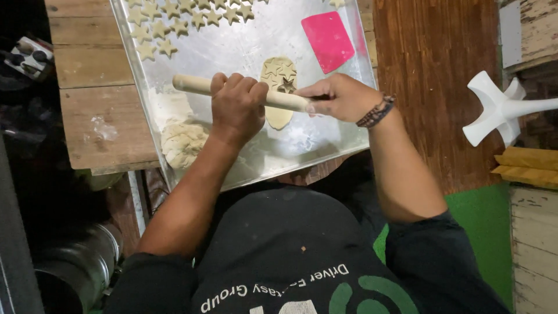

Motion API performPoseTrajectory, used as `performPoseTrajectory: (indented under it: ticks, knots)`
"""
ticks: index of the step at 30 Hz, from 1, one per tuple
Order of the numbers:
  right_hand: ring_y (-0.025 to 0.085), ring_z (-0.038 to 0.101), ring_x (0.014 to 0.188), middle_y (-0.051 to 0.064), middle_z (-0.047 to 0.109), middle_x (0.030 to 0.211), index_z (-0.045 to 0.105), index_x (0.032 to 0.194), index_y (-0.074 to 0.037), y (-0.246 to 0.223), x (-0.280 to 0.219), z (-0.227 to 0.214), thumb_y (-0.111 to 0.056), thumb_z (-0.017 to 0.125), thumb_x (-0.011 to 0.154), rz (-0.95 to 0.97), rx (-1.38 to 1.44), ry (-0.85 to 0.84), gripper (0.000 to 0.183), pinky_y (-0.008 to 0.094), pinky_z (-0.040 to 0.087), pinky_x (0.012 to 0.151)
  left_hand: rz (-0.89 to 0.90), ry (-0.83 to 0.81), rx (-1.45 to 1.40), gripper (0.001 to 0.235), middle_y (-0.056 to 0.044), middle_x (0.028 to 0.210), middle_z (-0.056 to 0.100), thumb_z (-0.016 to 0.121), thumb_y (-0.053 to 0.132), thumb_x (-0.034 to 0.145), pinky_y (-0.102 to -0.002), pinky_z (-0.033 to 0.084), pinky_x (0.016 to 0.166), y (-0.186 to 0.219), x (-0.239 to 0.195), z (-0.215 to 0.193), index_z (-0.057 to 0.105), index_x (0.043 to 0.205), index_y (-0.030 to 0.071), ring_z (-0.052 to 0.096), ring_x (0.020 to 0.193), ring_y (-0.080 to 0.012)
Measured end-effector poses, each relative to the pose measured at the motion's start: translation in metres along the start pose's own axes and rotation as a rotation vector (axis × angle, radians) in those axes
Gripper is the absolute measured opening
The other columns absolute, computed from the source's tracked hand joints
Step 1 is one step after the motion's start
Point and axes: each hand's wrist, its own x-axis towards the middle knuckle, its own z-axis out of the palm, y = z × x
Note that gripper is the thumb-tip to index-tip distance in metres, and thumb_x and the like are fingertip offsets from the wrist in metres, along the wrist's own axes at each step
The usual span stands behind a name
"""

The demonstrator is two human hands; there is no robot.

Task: The person rolls out dough on a metal tray using a rolling pin and cuts star shapes with a cookie cutter. They remove the excess dough and arrange the cut stars on the tray. The person then gathers the leftover dough, kneads it into a ball, and rolls it out again to continue cutting shapes.

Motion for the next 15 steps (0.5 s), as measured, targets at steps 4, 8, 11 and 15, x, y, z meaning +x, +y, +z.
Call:
performPoseTrajectory:
  ticks: [4, 8, 11, 15]
  knots:
    - [0.016, 0.071, 0.078, 0.018, 0.077, 0.088, 0.067, 0.131, -0.001, 0.007, -0.003, 0.001, -0.006, 0.072, 0.089, 0.028, 0.044, 0.031, 0.042, 0.029, 0.059, 0.073, 0.026, 0.031, 0.005, 0.019, 0.003, 0.070, 0.061, 0.077, 0.006, 0.084, -0.041, 0.044, 0.080, 0.002, 0.003, -0.008, 0.064, 0.078, 0.020, 0.067, 0.075, -0.0195]
    - [0.014, 0.074, 0.074, 0.012, 0.077, 0.082, 0.076, 0.118, -0.010, 0.013, 0.007, 0.007, -0.012, 0.076, 0.090, -0.024, 0.017, 0.145, 0.028, 0.027, 0.059, 0.067, 0.021, 0.090, 0.033, 0.020, 0.003, 0.070, 0.061, 0.078, 0.005, 0.081, -0.042, 0.043, 0.080, 0.005, 0.008, -0.015, 0.065, 0.078, 0.020, 0.066, 0.074, -0.0199]
    - [0.015, 0.073, 0.069, 0.008, 0.075, 0.074, 0.080, 0.107, -0.015, 0.017, 0.019, 0.016, -0.024, 0.081, 0.088, -0.044, -0.105, 0.224, 0.021, 0.027, 0.058, 0.065, 0.002, 0.055, 0.054, 0.021, 0.002, 0.068, 0.061, 0.078, 0.003, 0.079, -0.041, 0.043, 0.077, 0.007, 0.011, -0.020, 0.065, 0.076, 0.020, 0.065, 0.070, -0.0203]
    - [0.019, 0.070, 0.064, 0.003, 0.071, 0.064, 0.081, 0.088, -0.018, 0.016, 0.031, 0.026, -0.044, 0.084, 0.086, -0.033, -0.302, 0.350, 0.026, 0.030, 0.055, 0.063, -0.018, -0.037, 0.063, 0.017, 0.002, 0.066, 0.063, 0.077, 0.005, 0.078, -0.038, 0.044, 0.072, 0.006, 0.011, -0.017, 0.067, 0.074, 0.018, 0.063, 0.065, -0.0197]
